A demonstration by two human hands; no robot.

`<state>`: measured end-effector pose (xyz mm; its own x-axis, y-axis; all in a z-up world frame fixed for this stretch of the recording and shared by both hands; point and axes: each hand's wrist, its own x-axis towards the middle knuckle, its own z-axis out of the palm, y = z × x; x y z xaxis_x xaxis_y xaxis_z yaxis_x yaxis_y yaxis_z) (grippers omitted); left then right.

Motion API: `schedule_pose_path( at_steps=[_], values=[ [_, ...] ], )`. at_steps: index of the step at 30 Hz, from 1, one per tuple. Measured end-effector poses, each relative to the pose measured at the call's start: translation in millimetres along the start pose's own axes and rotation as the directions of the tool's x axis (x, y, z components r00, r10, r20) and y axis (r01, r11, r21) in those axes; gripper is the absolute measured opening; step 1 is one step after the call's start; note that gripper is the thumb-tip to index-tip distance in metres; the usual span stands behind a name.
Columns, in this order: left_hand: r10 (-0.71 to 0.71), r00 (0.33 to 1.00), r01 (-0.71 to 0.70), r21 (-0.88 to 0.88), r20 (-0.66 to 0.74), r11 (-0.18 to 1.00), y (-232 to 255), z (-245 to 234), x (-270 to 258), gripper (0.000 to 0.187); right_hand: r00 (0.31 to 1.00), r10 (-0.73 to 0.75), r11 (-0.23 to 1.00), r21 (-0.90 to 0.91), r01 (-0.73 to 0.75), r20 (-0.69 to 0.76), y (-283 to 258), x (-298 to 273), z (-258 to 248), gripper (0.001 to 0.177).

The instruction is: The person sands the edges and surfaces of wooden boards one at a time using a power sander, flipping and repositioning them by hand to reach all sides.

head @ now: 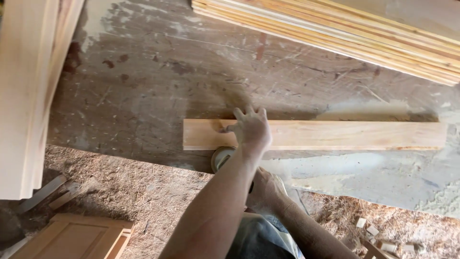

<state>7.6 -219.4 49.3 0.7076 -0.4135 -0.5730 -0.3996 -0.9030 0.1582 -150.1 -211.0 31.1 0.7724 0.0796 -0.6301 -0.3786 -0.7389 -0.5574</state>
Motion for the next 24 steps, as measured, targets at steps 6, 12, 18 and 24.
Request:
schedule_pose_path(
  at_steps=[6, 12, 18, 24],
  values=[
    [0.007, 1.000, -0.008, -0.028, -0.008, 1.000, 0.7, -2.3, 1.0, 0.050, 0.979, 0.204, 0.928, 0.323, -0.187, -0.019, -7.6, -37.7, -57.8, 0.097],
    [-0.002, 1.000, 0.001, -0.041, -0.004, 0.999, 0.6, 0.6, -0.9, 0.065, 0.981, 0.190, 0.909, 0.384, -0.162, -0.035, 36.4, -54.0, -55.5, 0.097],
    [0.033, 0.999, -0.033, -0.030, -0.012, 0.999, 0.2, 1.4, -5.1, 0.083, 0.967, 0.254, 0.896, 0.384, -0.225, -0.026, 61.0, -71.9, -72.3, 0.100],
    [0.032, 0.999, -0.032, -0.047, 0.003, 0.998, 4.4, -3.3, -7.7, 0.077, 0.959, 0.271, 0.918, 0.320, -0.233, -0.078, 89.9, -93.0, -88.9, 0.099]
  ],
)
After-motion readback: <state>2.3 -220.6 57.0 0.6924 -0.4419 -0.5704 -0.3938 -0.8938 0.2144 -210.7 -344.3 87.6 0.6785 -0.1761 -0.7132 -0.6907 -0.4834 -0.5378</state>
